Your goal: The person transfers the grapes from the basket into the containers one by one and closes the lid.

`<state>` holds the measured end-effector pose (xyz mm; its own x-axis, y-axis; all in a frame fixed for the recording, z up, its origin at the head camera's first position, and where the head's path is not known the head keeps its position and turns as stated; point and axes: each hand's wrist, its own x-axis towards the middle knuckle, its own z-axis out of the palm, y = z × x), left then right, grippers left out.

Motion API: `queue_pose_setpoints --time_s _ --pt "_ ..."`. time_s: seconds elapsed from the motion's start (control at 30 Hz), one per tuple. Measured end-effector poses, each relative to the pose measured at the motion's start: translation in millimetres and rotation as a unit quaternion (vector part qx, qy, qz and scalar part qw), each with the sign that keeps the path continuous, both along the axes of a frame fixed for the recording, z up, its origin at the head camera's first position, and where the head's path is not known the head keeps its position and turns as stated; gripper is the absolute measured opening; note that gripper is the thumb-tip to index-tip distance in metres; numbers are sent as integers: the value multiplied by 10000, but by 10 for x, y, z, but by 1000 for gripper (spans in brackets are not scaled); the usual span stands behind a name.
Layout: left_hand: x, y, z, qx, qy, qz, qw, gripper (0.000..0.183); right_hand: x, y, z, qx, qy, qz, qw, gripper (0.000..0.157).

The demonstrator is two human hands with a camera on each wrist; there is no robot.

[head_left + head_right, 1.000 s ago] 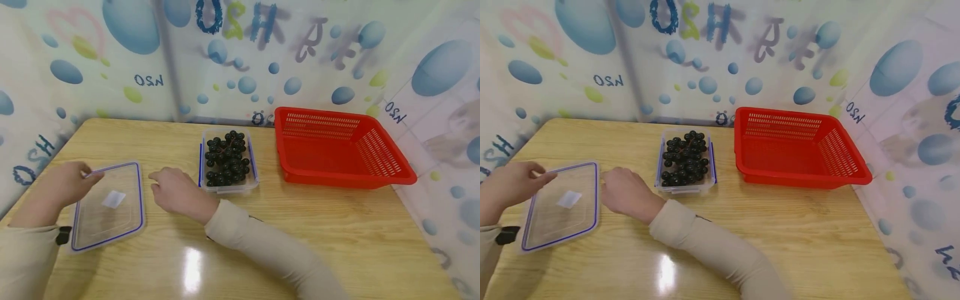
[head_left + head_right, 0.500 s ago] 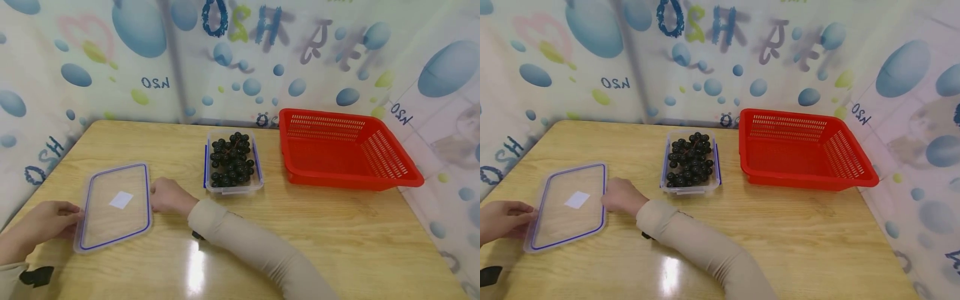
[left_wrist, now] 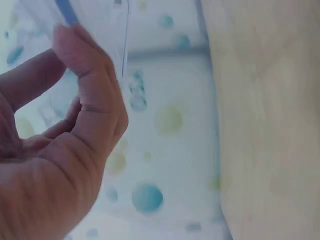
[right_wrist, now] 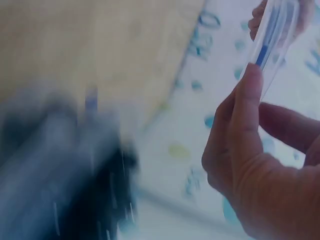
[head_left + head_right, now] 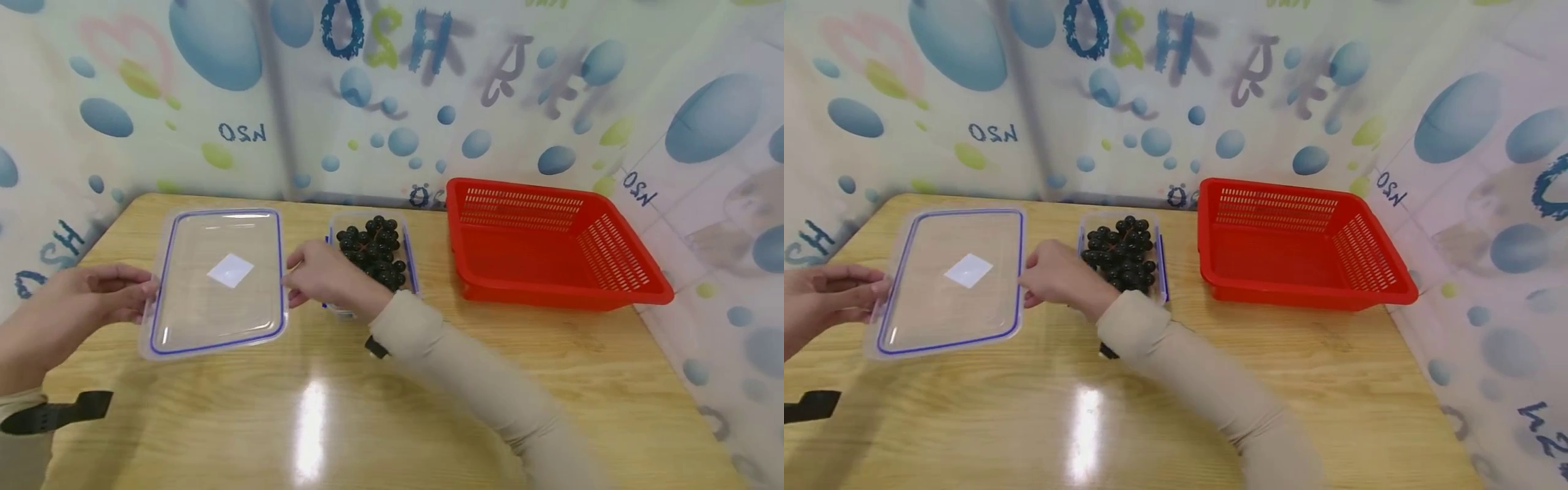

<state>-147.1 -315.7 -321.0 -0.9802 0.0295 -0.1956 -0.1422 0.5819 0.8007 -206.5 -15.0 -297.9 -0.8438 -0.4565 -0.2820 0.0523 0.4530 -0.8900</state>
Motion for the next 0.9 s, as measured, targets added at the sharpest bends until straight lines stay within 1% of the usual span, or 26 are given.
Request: queue_pose_setpoints --time_s 0.1,0.2,0.23,0.3,0.37,0.47,0.57,0.7,0.83,0.9 --pt "-158 319 148 471 216 -288 9982 46 -100 393 188 -272 -12 94 9996 31" --pt "-328 676 236 930 210 -603 9936 45 -190 799 313 -376 -62 150 9992 28" --pt "-384 800 253 1061 185 -691 9918 44 -217 922 346 -315 -89 113 9994 28" --pt "-493 1039 247 1341 170 -825 9874 42 -270 1153 388 -57 -108 -5 9999 30" --pt "-586 1265 218 1510 152 -886 9844 39 -314 1343 397 227 -177 -170 9994 31" --pt "-702 1519 141 1684 100 -904 9815 35 -368 1527 320 553 -303 -464 9969 27" --pt "-777 1668 79 1683 4 -859 9820 33 -407 1621 200 686 -362 -620 9951 23" --pt "-836 1739 21 1682 -136 -787 9825 32 -443 1660 91 815 -347 -680 9937 22" --pt "-865 1738 -3 1669 -189 -788 9826 32 -470 1658 64 868 -378 -726 9929 23" --pt "-876 1727 18 1686 -136 -823 9822 31 -476 1652 86 839 -296 -792 9929 24"
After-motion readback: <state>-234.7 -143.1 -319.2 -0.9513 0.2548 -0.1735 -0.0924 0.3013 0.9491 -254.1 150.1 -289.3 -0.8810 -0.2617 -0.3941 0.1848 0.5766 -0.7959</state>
